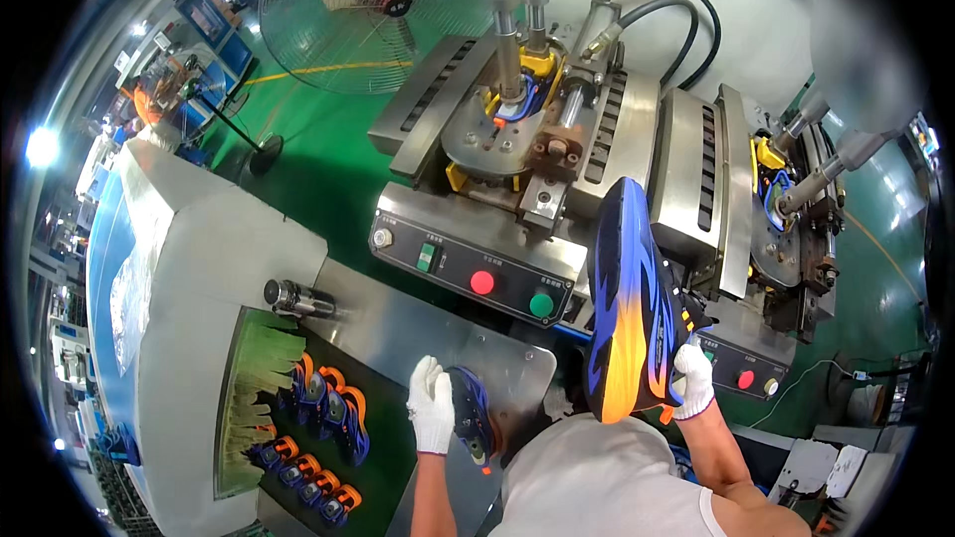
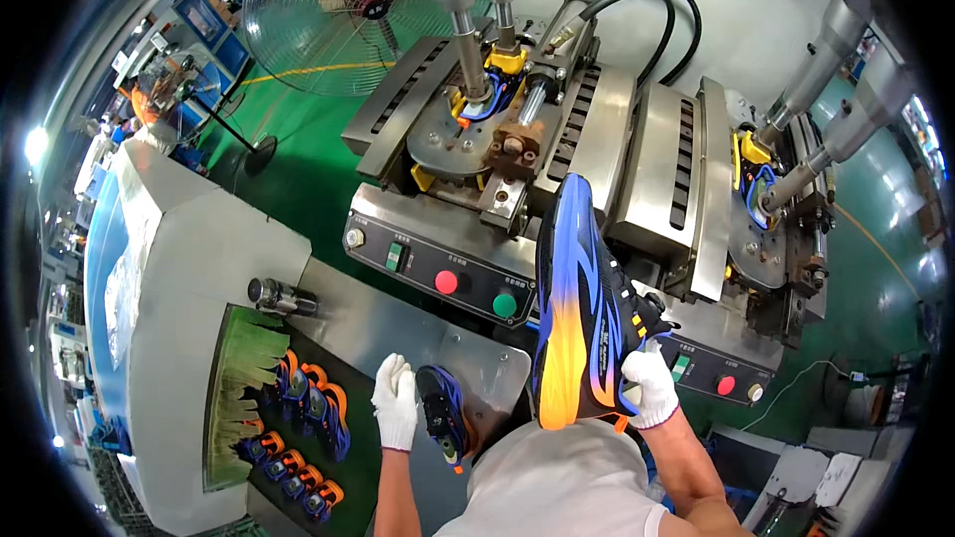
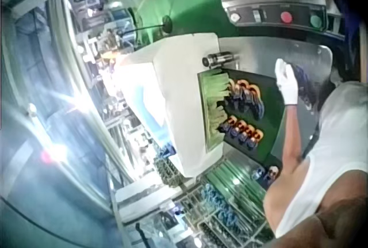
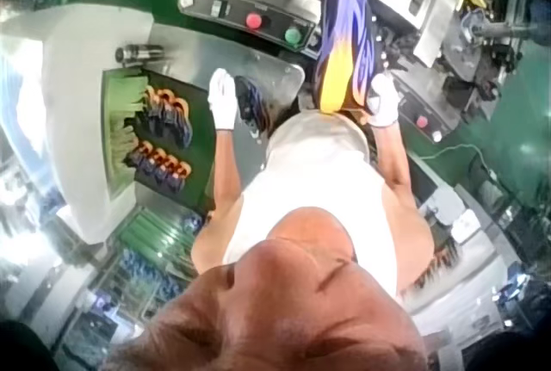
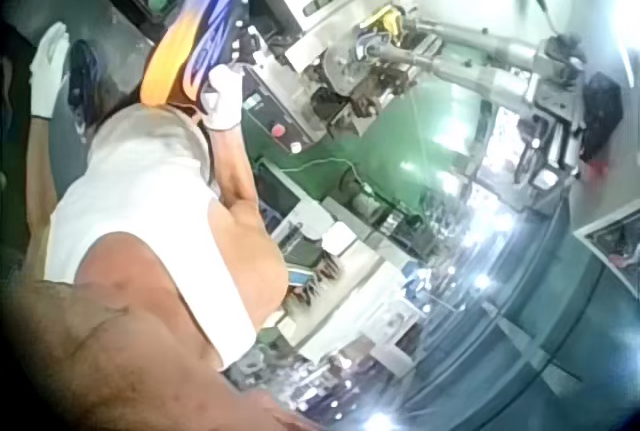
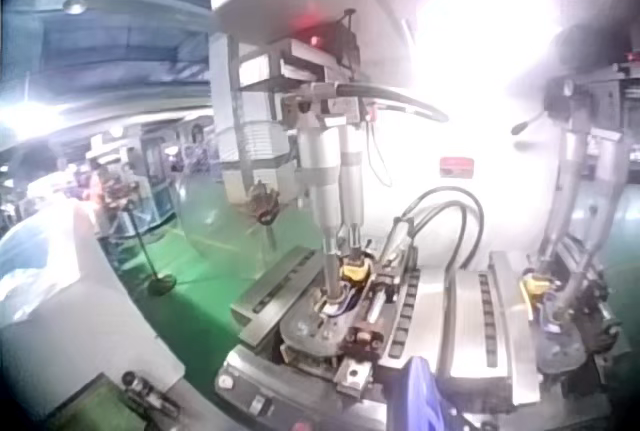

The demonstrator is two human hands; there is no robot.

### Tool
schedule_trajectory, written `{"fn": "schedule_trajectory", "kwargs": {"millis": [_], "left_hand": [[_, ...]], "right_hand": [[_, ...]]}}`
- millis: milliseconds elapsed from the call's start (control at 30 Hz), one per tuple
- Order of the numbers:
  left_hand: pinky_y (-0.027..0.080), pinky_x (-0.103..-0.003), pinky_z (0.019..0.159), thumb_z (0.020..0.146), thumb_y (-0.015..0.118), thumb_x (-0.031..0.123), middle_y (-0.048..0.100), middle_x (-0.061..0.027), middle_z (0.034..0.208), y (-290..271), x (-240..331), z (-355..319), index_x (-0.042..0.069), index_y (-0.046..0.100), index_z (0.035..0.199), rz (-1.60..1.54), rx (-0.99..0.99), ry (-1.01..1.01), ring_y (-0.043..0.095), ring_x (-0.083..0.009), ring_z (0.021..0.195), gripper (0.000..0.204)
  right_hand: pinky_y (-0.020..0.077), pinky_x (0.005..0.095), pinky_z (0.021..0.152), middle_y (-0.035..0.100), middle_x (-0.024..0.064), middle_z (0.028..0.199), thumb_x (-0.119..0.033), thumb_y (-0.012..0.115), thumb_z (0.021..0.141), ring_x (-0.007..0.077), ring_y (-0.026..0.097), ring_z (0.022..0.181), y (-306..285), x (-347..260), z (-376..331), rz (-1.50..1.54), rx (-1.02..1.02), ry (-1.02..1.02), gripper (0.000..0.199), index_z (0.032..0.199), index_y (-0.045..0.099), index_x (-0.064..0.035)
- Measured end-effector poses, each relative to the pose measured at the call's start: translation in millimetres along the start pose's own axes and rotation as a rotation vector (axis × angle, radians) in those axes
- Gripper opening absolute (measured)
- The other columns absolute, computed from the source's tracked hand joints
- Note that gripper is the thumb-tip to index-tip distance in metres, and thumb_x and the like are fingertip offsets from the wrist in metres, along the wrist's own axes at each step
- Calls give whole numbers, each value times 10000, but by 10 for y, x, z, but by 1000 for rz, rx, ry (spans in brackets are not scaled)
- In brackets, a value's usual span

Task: The person places shoe uppers into a machine to attach the soles, then moves the shoes to a conveyor belt.

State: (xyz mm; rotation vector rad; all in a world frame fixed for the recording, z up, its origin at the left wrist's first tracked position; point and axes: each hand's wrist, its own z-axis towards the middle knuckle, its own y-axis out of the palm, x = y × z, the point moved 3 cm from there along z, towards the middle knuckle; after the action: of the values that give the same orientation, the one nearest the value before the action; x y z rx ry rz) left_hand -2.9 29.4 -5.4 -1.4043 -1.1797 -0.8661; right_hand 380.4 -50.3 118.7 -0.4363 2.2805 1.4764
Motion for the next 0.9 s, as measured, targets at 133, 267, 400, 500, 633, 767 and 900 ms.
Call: {"fn": "schedule_trajectory", "kwargs": {"millis": [133,267,400,500,633,767,900], "left_hand": [[463,-375,1109,1006,573,24,556,-211,1452,202,567,230,-29,457,1475,-86,-14,103,587,-290,1315,486],[460,-355,1124,1019,541,-5,528,-201,1484,444,1596,572,-48,413,1504,-43,-67,362,571,-270,1329,503],[421,-355,1171,1039,493,-37,430,-164,1573,968,2047,1348,-24,348,1558,-286,-221,432,481,-258,1407,539],[407,-373,1168,1005,595,33,465,-207,1529,1472,2364,2014,-40,340,1543,-105,-243,479,491,-268,1402,600],[376,-380,1186,992,634,86,430,-234,1565,1844,2442,2747,-49,284,1573,-22,-264,356,463,-292,1433,692],[379,-393,1175,932,710,178,420,-252,1573,2369,2176,3400,-38,263,1582,-60,-413,362,456,-320,1437,818],[410,-518,1100,936,604,551,596,-296,1373,2710,1958,3779,27,480,1487,852,-302,372,572,-454,1263,771]], "right_hand": [[640,449,879,697,170,1217,130,541,763,315,735,1015,144,-59,19,-30,-19,-53,657,1400,536,-30],[638,426,866,689,167,1235,118,607,789,304,734,1020,242,-68,-29,-62,-33,-56,687,1451,505,-37],[639,416,827,679,187,1237,146,581,770,301,732,986,247,-152,-47,-74,1,-80,720,1462,486,-30],[622,423,878,665,187,1272,130,596,764,307,713,1047,322,-249,-63,-134,-3,-105,751,1486,465,-32],[572,448,997,628,195,1349,75,698,752,323,668,1171,472,-304,-72,-92,-34,-132,806,1509,432,-12],[636,365,630,694,241,1186,108,595,674,334,750,823,197,-379,-190,-91,91,-117,821,1476,432,42],[649,409,676,694,253,1176,104,616,714,328,751,842,-61,-378,-217,27,151,-128,743,1440,465,57]]}}
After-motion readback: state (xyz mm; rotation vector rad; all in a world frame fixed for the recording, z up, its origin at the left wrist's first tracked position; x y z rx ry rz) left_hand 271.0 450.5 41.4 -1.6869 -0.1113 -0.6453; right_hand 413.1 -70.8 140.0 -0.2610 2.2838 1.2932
